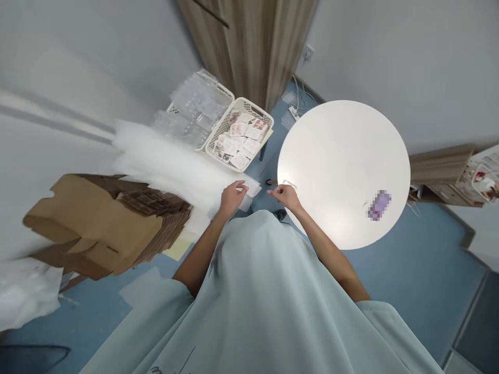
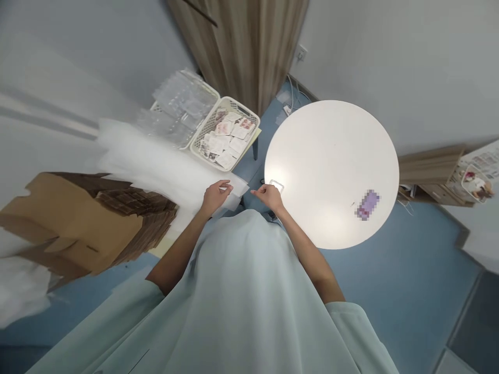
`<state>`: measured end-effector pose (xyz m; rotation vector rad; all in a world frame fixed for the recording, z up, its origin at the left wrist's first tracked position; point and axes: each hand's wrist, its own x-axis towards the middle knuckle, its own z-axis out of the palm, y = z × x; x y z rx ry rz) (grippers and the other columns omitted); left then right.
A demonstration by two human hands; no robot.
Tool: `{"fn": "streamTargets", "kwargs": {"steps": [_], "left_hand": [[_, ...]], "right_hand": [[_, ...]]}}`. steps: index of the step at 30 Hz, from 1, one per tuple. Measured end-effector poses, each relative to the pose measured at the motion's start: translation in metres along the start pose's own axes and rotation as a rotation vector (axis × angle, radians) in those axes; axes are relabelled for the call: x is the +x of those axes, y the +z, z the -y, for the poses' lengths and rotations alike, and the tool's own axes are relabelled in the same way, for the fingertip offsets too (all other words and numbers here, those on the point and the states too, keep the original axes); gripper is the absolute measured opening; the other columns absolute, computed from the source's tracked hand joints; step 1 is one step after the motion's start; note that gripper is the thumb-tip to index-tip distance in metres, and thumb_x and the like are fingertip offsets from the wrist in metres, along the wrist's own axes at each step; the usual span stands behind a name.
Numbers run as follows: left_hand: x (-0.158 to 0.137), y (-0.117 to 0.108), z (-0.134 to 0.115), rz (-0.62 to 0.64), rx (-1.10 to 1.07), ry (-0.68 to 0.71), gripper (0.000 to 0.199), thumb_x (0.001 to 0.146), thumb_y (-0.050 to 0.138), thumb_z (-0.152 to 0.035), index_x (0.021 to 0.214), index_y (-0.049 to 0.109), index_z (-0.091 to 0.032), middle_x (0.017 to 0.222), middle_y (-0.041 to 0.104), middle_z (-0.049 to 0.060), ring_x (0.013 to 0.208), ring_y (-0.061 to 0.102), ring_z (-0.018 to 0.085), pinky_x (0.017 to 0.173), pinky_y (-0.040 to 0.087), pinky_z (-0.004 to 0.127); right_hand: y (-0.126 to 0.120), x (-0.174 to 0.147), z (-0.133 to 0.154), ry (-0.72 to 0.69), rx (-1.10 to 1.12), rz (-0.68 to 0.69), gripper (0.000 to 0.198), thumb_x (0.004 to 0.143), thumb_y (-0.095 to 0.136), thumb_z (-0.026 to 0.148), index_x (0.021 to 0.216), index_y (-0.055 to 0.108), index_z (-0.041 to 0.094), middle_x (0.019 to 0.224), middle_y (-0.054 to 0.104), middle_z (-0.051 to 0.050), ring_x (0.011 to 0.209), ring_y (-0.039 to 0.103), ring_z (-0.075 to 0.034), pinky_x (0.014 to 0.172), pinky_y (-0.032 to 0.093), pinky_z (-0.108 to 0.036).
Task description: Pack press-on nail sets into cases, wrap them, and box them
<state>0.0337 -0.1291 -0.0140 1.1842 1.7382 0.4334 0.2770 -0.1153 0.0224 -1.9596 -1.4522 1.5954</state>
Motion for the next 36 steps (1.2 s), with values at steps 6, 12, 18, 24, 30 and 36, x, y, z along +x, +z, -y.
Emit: {"fn": "streamTargets", "kwargs": {"steps": [6, 12, 18, 24, 30, 36], "left_hand": [[0.006, -0.059, 0.060, -0.319, 0.139, -0.013, 0.041, 0.097, 0.063, -0.031, 0.136, 0.066, -0.019, 0.140, 0.065, 0.015, 0.120, 0.067, 0.030, 0.104, 0.053, 0.043], [0.024, -0.089, 0.089, -0.333, 0.396, 0.005, 0.054, 0.091, 0.072, -0.028, 0.142, 0.060, -0.014, 0.154, 0.050, 0.023, 0.140, 0.047, 0.044, 0.113, 0.044, 0.054], [0.028, -0.095, 0.089, -0.287, 0.463, 0.043, 0.029, 0.098, 0.063, -0.024, 0.125, 0.071, -0.016, 0.128, 0.066, 0.020, 0.122, 0.057, 0.039, 0.103, 0.048, 0.048], [0.010, -0.103, 0.081, -0.321, 0.407, 0.122, 0.031, 0.106, 0.048, -0.025, 0.117, 0.076, -0.018, 0.115, 0.072, 0.017, 0.113, 0.059, 0.036, 0.097, 0.049, 0.047], [-0.024, -0.110, 0.060, -0.386, 0.293, 0.243, 0.033, 0.107, 0.047, -0.026, 0.124, 0.075, -0.022, 0.116, 0.072, 0.014, 0.111, 0.062, 0.031, 0.097, 0.050, 0.043], [-0.047, -0.107, 0.028, -0.469, 0.066, 0.303, 0.030, 0.108, 0.052, -0.040, 0.119, 0.075, -0.023, 0.116, 0.071, 0.012, 0.108, 0.066, 0.027, 0.093, 0.057, 0.040]], "right_hand": [[0.052, 0.028, 0.058, -0.163, -0.112, 0.092, 0.032, 0.086, 0.071, 0.049, 0.070, 0.063, 0.023, 0.071, 0.069, 0.000, 0.066, 0.064, -0.017, 0.066, 0.046, -0.029], [0.100, 0.051, 0.100, -0.226, -0.199, 0.154, 0.022, 0.089, 0.071, 0.041, 0.078, 0.068, 0.023, 0.078, 0.073, 0.000, 0.072, 0.069, -0.018, 0.071, 0.048, -0.029], [0.119, 0.052, 0.118, -0.249, -0.227, 0.157, 0.016, 0.091, 0.073, 0.036, 0.082, 0.070, 0.023, 0.083, 0.075, 0.001, 0.076, 0.070, -0.018, 0.076, 0.048, -0.029], [0.134, 0.052, 0.123, -0.336, -0.265, 0.106, 0.013, 0.091, 0.075, 0.035, 0.095, 0.073, 0.023, 0.098, 0.077, -0.003, 0.087, 0.070, -0.021, 0.084, 0.054, -0.034], [0.147, 0.052, 0.137, -0.572, -0.276, 0.052, 0.030, 0.095, 0.075, 0.039, 0.120, 0.072, 0.022, 0.122, 0.073, -0.010, 0.109, 0.068, -0.026, 0.099, 0.055, -0.041], [0.132, 0.037, 0.147, -0.616, -0.289, 0.075, 0.021, 0.103, 0.065, 0.039, 0.111, 0.076, 0.023, 0.104, 0.077, -0.005, 0.096, 0.070, -0.023, 0.088, 0.055, -0.035]]}}
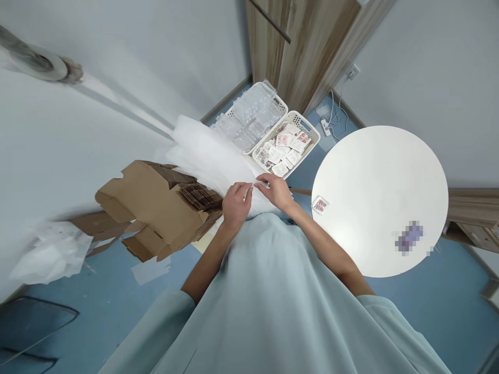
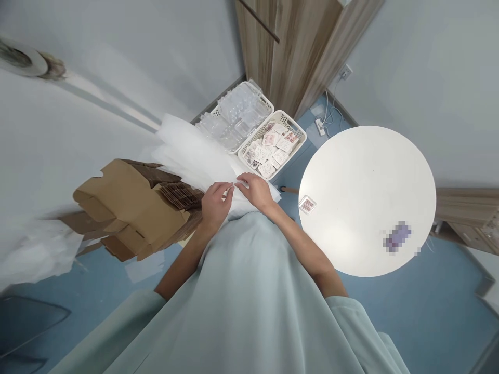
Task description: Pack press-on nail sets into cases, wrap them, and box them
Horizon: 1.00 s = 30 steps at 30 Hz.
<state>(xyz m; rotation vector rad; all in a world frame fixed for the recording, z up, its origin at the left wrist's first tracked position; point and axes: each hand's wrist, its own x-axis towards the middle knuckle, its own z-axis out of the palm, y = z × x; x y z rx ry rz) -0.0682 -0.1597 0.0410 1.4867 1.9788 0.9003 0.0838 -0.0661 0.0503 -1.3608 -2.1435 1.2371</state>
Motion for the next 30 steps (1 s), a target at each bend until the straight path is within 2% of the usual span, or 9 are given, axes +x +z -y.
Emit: {"fn": "streamTargets", "kwargs": {"steps": [2, 4, 7, 10, 13, 16, 21, 26, 30], "left_hand": [[0.001, 0.003, -0.013, -0.026, -0.115, -0.030, 0.037, 0.105, 0.058, -0.048, 0.130, 0.070, -0.023, 0.129, 0.067, 0.013, 0.118, 0.065, 0.027, 0.092, 0.059, 0.039], [0.003, 0.009, -0.025, -0.067, -0.222, -0.101, 0.054, 0.100, 0.066, -0.053, 0.145, 0.058, -0.024, 0.151, 0.054, 0.015, 0.137, 0.056, 0.029, 0.101, 0.059, 0.040], [0.010, 0.025, -0.042, -0.022, -0.455, -0.357, 0.072, 0.094, 0.074, -0.055, 0.154, 0.044, -0.027, 0.167, 0.036, 0.017, 0.150, 0.046, 0.031, 0.110, 0.055, 0.043], [0.014, 0.047, -0.066, 0.235, -0.792, -0.594, 0.066, 0.092, 0.078, -0.052, 0.145, 0.051, -0.024, 0.156, 0.052, 0.018, 0.137, 0.061, 0.030, 0.106, 0.058, 0.043], [0.013, 0.074, -0.098, 0.484, -0.989, -0.615, 0.055, 0.088, 0.084, -0.042, 0.132, 0.061, -0.018, 0.134, 0.069, 0.016, 0.120, 0.071, 0.027, 0.105, 0.059, 0.044], [0.008, 0.109, -0.130, 0.556, -1.003, -0.608, 0.056, 0.084, 0.087, -0.029, 0.133, 0.062, -0.016, 0.120, 0.075, 0.013, 0.114, 0.073, 0.026, 0.105, 0.059, 0.043], [-0.006, 0.180, -0.170, 0.647, -0.964, -0.606, 0.066, 0.081, 0.086, -0.021, 0.141, 0.059, -0.015, 0.117, 0.076, 0.012, 0.111, 0.072, 0.024, 0.102, 0.058, 0.041], [-0.027, 0.246, -0.193, 0.782, -0.859, -0.583, 0.058, 0.077, 0.085, -0.017, 0.132, 0.065, -0.016, 0.111, 0.076, 0.011, 0.105, 0.073, 0.023, 0.099, 0.058, 0.039], [-0.044, 0.288, -0.201, 0.837, -0.710, -0.538, 0.053, 0.074, 0.083, -0.017, 0.125, 0.068, -0.018, 0.108, 0.077, 0.010, 0.103, 0.072, 0.022, 0.093, 0.057, 0.036]], "right_hand": [[-0.014, -0.012, 0.001, -0.019, 0.022, -0.054, 0.027, 0.106, 0.059, 0.043, 0.111, 0.077, 0.024, 0.106, 0.077, -0.006, 0.095, 0.070, -0.022, 0.085, 0.055, -0.034], [-0.032, -0.028, -0.001, -0.035, 0.059, -0.132, 0.033, 0.107, 0.055, 0.049, 0.115, 0.076, 0.025, 0.110, 0.077, -0.006, 0.096, 0.070, -0.022, 0.084, 0.056, -0.034], [-0.062, -0.057, -0.010, -0.028, 0.119, -0.259, 0.041, 0.107, 0.053, 0.056, 0.121, 0.075, 0.025, 0.114, 0.077, -0.007, 0.097, 0.070, -0.023, 0.083, 0.057, -0.034], [-0.091, -0.089, -0.028, 0.038, 0.153, -0.384, 0.042, 0.105, 0.054, 0.058, 0.122, 0.075, 0.025, 0.114, 0.077, -0.007, 0.096, 0.070, -0.023, 0.082, 0.058, -0.035], [-0.115, -0.125, -0.052, 0.138, 0.166, -0.484, 0.040, 0.105, 0.053, 0.056, 0.121, 0.073, 0.026, 0.117, 0.076, -0.007, 0.097, 0.070, -0.023, 0.082, 0.058, -0.036], [-0.134, -0.163, -0.077, 0.249, 0.168, -0.552, 0.034, 0.105, 0.052, 0.053, 0.118, 0.069, 0.026, 0.117, 0.075, -0.006, 0.094, 0.070, -0.023, 0.083, 0.057, -0.036], [-0.151, -0.221, -0.121, 0.434, 0.177, -0.677, 0.030, 0.102, 0.053, 0.052, 0.115, 0.063, 0.026, 0.113, 0.073, -0.006, 0.080, 0.067, -0.020, 0.076, 0.054, -0.034], [-0.151, -0.263, -0.172, 0.590, 0.237, -0.743, 0.028, 0.101, 0.051, 0.051, 0.107, 0.061, 0.026, 0.108, 0.072, -0.004, 0.071, 0.066, -0.018, 0.073, 0.050, -0.033], [-0.140, -0.284, -0.210, 0.732, 0.297, -0.755, 0.021, 0.096, 0.057, 0.045, 0.097, 0.061, 0.025, 0.103, 0.073, -0.003, 0.079, 0.068, -0.020, 0.078, 0.051, -0.035]]}}
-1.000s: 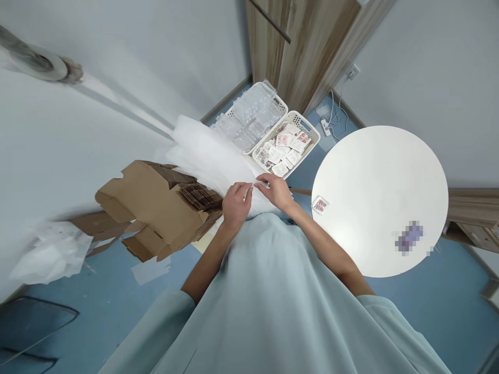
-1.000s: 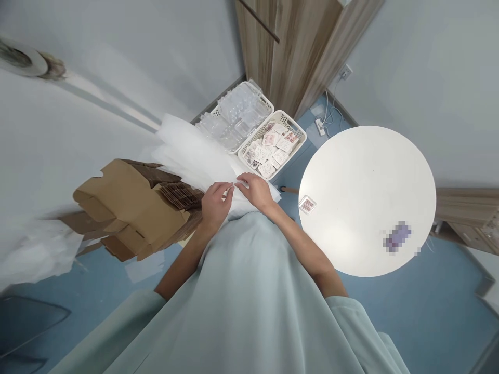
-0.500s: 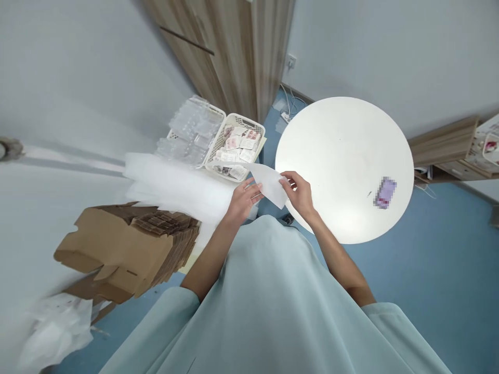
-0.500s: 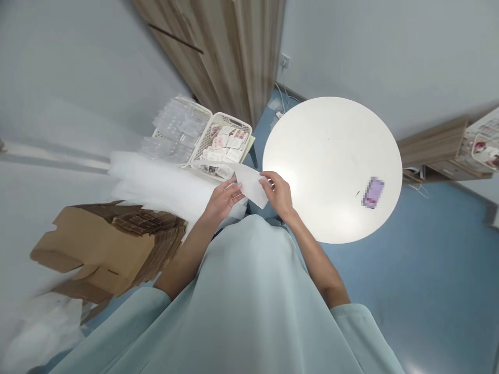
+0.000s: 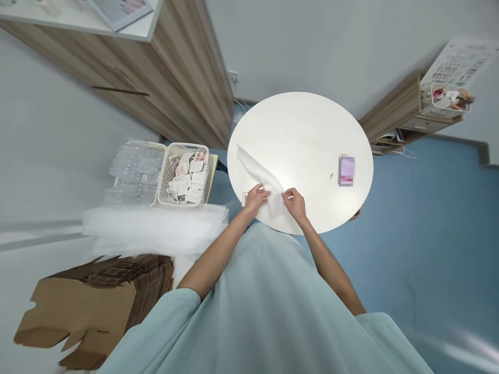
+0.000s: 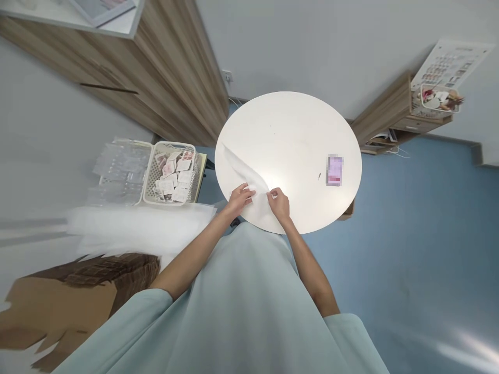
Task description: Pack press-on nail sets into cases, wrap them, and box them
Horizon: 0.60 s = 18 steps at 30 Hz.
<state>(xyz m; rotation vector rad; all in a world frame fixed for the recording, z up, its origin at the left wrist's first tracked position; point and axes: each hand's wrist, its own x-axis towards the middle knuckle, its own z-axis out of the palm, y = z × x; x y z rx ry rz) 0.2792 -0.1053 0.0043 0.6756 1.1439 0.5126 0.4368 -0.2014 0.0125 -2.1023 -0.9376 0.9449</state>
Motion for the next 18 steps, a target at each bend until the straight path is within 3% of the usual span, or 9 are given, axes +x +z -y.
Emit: {"fn": "streamTargets", "kwargs": {"steps": [6, 11, 14, 18], "left_hand": [[0.023, 0.023, 0.027, -0.107, 0.264, -0.002, 0.051, 0.068, 0.079, -0.012, 0.118, 0.071, -0.016, 0.098, 0.076, 0.009, 0.087, 0.070, 0.022, 0.077, 0.055, 0.033], [0.025, 0.026, 0.044, -0.142, 0.355, 0.045, 0.047, 0.070, 0.080, -0.019, 0.117, 0.072, -0.016, 0.100, 0.075, 0.008, 0.083, 0.068, 0.020, 0.077, 0.055, 0.032], [0.019, 0.028, 0.047, -0.122, 0.280, 0.043, 0.044, 0.081, 0.082, -0.038, 0.119, 0.070, -0.017, 0.106, 0.075, 0.012, 0.089, 0.070, 0.022, 0.081, 0.057, 0.034], [0.012, 0.033, 0.049, -0.064, 0.075, -0.037, 0.050, 0.095, 0.066, -0.063, 0.116, 0.070, -0.018, 0.114, 0.075, 0.017, 0.099, 0.073, 0.025, 0.085, 0.059, 0.037]], "right_hand": [[-0.002, 0.005, -0.043, 0.046, -0.095, -0.044, 0.011, 0.086, 0.068, 0.033, 0.082, 0.064, 0.023, 0.107, 0.070, -0.007, 0.095, 0.067, -0.023, 0.085, 0.053, -0.036], [-0.006, 0.008, -0.059, 0.080, -0.011, 0.006, 0.012, 0.084, 0.070, 0.034, 0.079, 0.064, 0.024, 0.094, 0.073, -0.003, 0.085, 0.067, -0.021, 0.081, 0.054, -0.035], [-0.006, 0.011, -0.063, 0.097, 0.074, 0.044, 0.013, 0.085, 0.068, 0.038, 0.082, 0.064, 0.025, 0.091, 0.075, -0.001, 0.086, 0.069, -0.021, 0.079, 0.055, -0.034], [-0.002, 0.017, -0.066, 0.119, 0.179, 0.080, 0.018, 0.084, 0.067, 0.042, 0.084, 0.061, 0.025, 0.092, 0.075, -0.002, 0.086, 0.071, -0.021, 0.080, 0.056, -0.034]]}}
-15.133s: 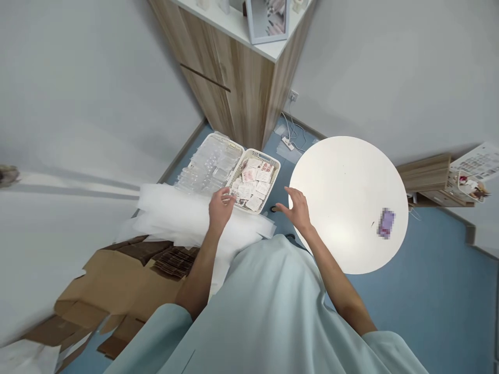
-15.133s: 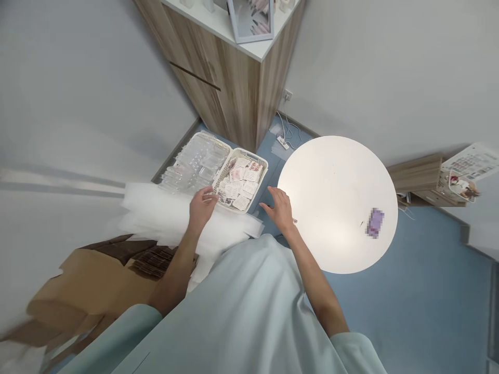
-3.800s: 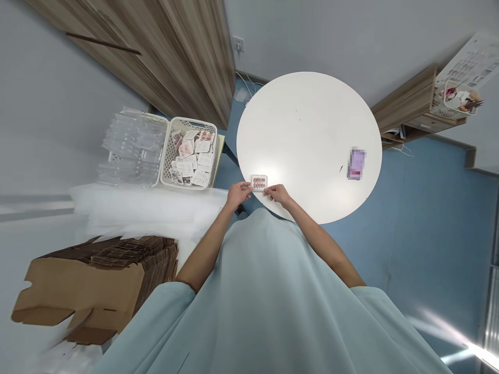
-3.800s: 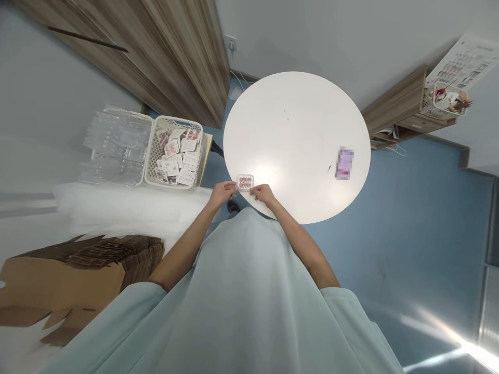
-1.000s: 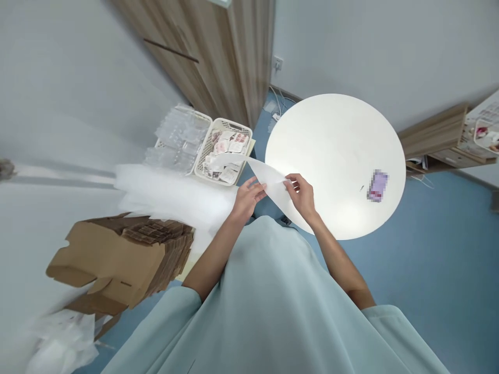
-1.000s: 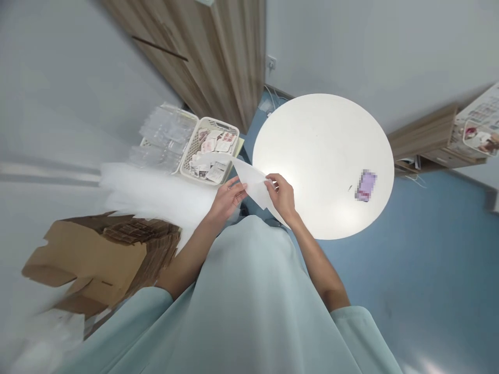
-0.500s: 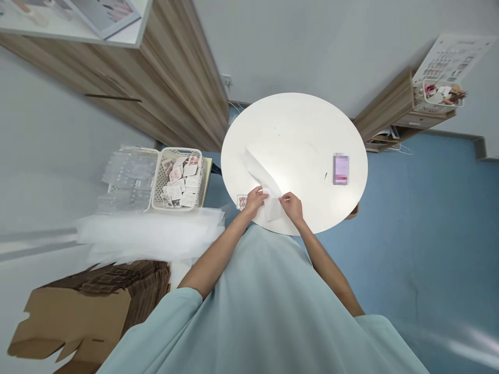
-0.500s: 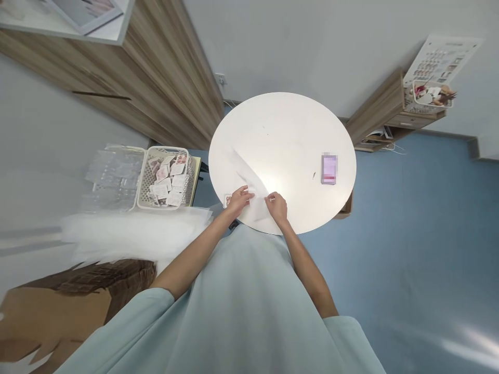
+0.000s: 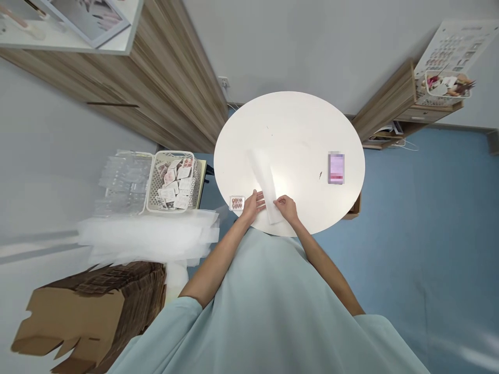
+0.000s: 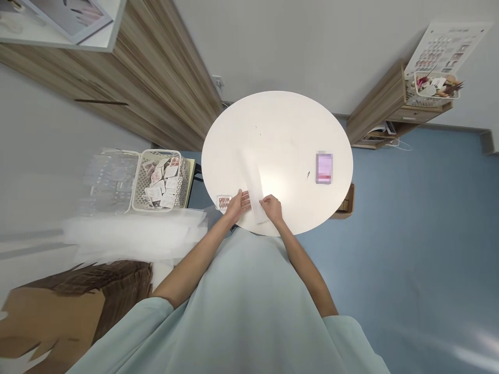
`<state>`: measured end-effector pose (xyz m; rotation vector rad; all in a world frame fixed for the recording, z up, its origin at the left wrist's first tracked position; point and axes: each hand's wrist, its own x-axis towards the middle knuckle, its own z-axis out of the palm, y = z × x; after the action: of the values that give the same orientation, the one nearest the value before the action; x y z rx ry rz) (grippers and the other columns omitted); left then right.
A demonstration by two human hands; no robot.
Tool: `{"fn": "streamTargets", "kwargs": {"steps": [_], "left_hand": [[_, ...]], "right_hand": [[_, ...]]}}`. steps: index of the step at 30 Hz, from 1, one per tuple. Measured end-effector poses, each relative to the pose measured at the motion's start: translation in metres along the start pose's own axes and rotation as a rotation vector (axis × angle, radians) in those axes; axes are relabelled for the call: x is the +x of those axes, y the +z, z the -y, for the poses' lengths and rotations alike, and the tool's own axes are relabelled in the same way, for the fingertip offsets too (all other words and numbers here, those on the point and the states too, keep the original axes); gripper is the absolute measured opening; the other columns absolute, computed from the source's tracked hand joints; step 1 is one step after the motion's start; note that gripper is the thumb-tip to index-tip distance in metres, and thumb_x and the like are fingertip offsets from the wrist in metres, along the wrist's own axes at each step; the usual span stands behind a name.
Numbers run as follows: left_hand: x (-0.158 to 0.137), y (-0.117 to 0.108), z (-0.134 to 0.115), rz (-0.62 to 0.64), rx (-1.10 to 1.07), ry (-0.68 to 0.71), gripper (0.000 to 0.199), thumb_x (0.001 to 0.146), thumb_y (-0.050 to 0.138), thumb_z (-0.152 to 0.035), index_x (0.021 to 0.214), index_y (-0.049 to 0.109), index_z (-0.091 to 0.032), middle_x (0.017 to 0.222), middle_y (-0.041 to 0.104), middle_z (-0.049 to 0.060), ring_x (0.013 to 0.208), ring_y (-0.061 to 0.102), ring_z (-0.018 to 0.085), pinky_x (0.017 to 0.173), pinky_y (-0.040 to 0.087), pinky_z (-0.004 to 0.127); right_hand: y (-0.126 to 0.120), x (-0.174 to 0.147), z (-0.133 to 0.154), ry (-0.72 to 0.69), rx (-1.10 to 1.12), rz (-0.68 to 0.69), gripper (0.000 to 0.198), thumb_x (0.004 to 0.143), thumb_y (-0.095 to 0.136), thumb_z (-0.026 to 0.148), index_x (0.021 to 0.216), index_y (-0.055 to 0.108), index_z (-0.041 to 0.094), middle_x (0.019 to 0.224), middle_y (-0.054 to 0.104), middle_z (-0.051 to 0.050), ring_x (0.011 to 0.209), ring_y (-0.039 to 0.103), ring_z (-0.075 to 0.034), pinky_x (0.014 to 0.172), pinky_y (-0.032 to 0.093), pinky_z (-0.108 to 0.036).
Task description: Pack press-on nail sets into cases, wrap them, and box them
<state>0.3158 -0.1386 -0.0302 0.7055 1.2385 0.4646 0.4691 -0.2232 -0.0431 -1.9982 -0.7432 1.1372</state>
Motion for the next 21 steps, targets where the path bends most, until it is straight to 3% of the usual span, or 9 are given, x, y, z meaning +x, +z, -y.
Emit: {"fn": "streamTargets", "kwargs": {"steps": [3, 6, 11, 16, 21], "left_hand": [[-0.003, 0.002, 0.003, 0.055, -0.059, -0.099, 0.038, 0.092, 0.077, -0.048, 0.109, 0.070, -0.016, 0.112, 0.076, 0.017, 0.094, 0.073, 0.021, 0.082, 0.058, 0.032], [-0.004, 0.002, 0.006, 0.094, -0.069, -0.202, 0.027, 0.082, 0.087, -0.027, 0.100, 0.071, -0.014, 0.100, 0.076, 0.013, 0.081, 0.071, 0.015, 0.068, 0.054, 0.024], [-0.003, -0.001, 0.003, 0.121, -0.028, -0.216, 0.033, 0.074, 0.092, -0.019, 0.102, 0.074, -0.013, 0.087, 0.073, 0.008, 0.067, 0.062, 0.011, 0.053, 0.042, 0.021], [0.001, -0.005, -0.006, -0.025, 0.137, -0.074, 0.057, 0.062, 0.097, -0.022, 0.113, 0.073, -0.015, 0.086, 0.073, 0.006, 0.075, 0.066, 0.016, 0.065, 0.048, 0.028], [0.011, -0.017, -0.020, -0.152, 0.186, 0.074, 0.051, 0.063, 0.093, -0.021, 0.110, 0.073, -0.016, 0.098, 0.076, 0.010, 0.097, 0.072, 0.025, 0.090, 0.055, 0.038]], "right_hand": [[0.004, 0.004, -0.001, 0.005, 0.050, 0.033, 0.022, 0.084, 0.064, 0.047, 0.087, 0.059, 0.025, 0.088, 0.073, -0.002, 0.082, 0.070, -0.021, 0.077, 0.057, -0.034], [0.007, 0.004, 0.000, -0.047, 0.057, 0.063, 0.022, 0.085, 0.060, 0.047, 0.087, 0.057, 0.025, 0.085, 0.072, -0.001, 0.084, 0.069, -0.021, 0.079, 0.056, -0.034], [0.006, 0.000, 0.008, -0.145, 0.104, 0.094, 0.014, 0.085, 0.054, 0.040, 0.086, 0.054, 0.026, 0.089, 0.071, 0.000, 0.090, 0.069, -0.020, 0.087, 0.055, -0.035], [-0.003, -0.003, 0.021, -0.198, 0.096, 0.033, 0.018, 0.088, 0.055, 0.044, 0.089, 0.054, 0.026, 0.099, 0.071, -0.002, 0.100, 0.069, -0.020, 0.096, 0.055, -0.037], [-0.022, -0.002, 0.019, -0.175, 0.104, -0.102, 0.029, 0.091, 0.057, 0.054, 0.091, 0.053, 0.026, 0.100, 0.070, -0.004, 0.097, 0.070, -0.021, 0.088, 0.056, -0.035]]}}
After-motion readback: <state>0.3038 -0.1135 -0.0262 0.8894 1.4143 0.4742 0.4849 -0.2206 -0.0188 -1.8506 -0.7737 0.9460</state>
